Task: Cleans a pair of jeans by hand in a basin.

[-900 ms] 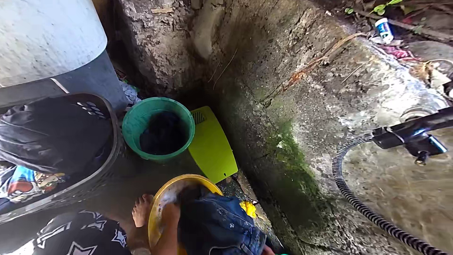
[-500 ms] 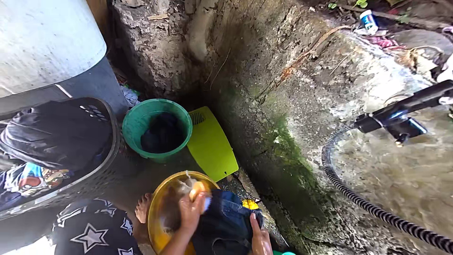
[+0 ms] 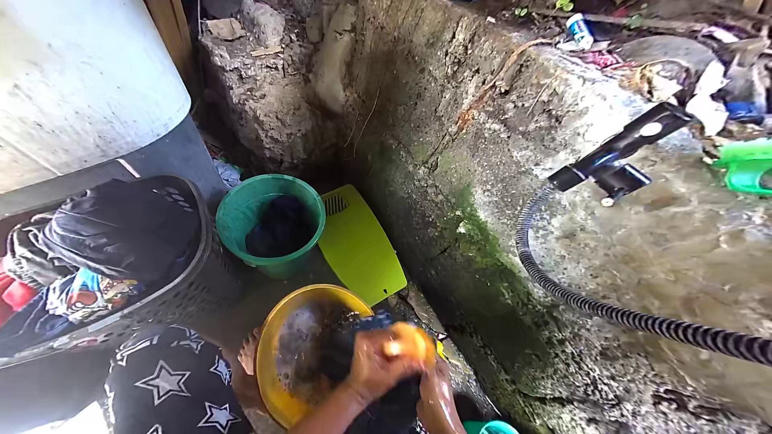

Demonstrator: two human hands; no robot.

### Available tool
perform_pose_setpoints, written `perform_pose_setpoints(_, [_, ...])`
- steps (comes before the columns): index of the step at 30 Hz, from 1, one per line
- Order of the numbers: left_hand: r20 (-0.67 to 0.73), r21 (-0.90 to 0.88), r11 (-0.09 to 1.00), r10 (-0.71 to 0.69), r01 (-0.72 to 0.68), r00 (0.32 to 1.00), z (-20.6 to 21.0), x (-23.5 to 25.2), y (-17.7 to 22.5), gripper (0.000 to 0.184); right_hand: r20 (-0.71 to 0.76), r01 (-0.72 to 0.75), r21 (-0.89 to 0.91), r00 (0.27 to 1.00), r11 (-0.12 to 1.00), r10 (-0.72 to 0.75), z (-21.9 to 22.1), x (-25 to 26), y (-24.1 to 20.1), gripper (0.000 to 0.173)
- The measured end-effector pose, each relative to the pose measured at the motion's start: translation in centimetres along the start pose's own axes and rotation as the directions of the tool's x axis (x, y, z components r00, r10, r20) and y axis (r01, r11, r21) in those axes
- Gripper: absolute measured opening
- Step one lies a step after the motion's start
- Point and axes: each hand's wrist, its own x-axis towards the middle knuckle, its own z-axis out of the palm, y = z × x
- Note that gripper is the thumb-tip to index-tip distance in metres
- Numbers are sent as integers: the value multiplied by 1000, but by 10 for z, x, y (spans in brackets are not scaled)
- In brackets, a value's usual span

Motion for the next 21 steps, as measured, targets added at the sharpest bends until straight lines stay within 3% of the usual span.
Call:
perform_pose_setpoints(1, [81, 83, 996, -36, 29, 996, 2, -10, -13, 51, 18, 49, -8, 999, 999, -49, -4, 0, -3, 38])
perform_pose_setpoints(2, [186, 255, 957, -190, 139, 964, -9, -19, -40, 55, 9, 64, -29, 998, 998, -63, -8, -1, -5, 38])
perform_pose_setpoints(3, [250, 452, 858, -383, 243, 889, -26, -20, -73, 58, -4, 55, -42, 998, 998, -55, -9, -1, -8, 39])
perform_pose_setpoints(5, [182, 663, 636, -649, 395, 739, -58, -9, -109, 65, -13, 38, -42, 999, 998, -39, -11, 2, -12, 39])
perform_pose_setpoints(6, [121, 647, 624, -651, 437, 749, -67, -4, -101, 65, -10, 30, -36, 999, 999, -31, -10, 4, -11, 39])
perform_pose_setpoints(8, [10, 404, 840, -399, 362, 917, -56, 2, -46, 55, -2, 34, -19, 999, 999, -34, -6, 6, -7, 39])
perform_pose_setpoints(9, [-51, 203, 957, -203, 209, 978, -36, 3, -18, 45, 13, 50, -8, 999, 999, -49, -6, 7, -6, 39])
perform_pose_setpoints(11, [-44, -69, 996, 53, -56, 998, 2, 0, 9, 44, 42, 117, 4, 992, 993, -117, -7, 5, -8, 37])
perform_pose_setpoints(12, [17, -31, 998, 55, -55, 998, 10, -6, -2, 47, 44, 154, -4, 987, 988, -154, -10, 3, -10, 35])
perform_pose_setpoints(14, [202, 334, 924, -261, 184, 944, -12, -15, -54, 53, 23, 149, -60, 989, 987, -148, -16, 0, -13, 35])
perform_pose_setpoints(16, [173, 578, 711, -586, 400, 792, -41, -1, -90, 62, 4, 134, -79, 991, 988, -134, -16, 4, -16, 35])
perform_pose_setpoints(17, [110, 574, 673, -628, 467, 770, -50, 4, -83, 64, 6, 132, -79, 991, 988, -132, -13, 6, -15, 35])
perform_pose_setpoints(18, [52, 492, 730, -568, 474, 822, -52, 7, -60, 62, 12, 126, -71, 992, 989, -126, -9, 7, -13, 34])
perform_pose_setpoints(19, [-1, 335, 854, -422, 398, 906, -43, 7, -29, 53, 23, 120, -59, 993, 991, -119, -7, 8, -11, 34])
perform_pose_setpoints(20, [-41, 119, 966, -225, 228, 974, -26, 3, -1, 41, 35, 117, -45, 993, 992, -115, -7, 8, -10, 35])
perform_pose_setpoints(21, [-43, -87, 996, -37, 33, 998, -6, -1, 18, 34, 51, 126, -20, 991, 992, -125, -9, 8, -9, 35])
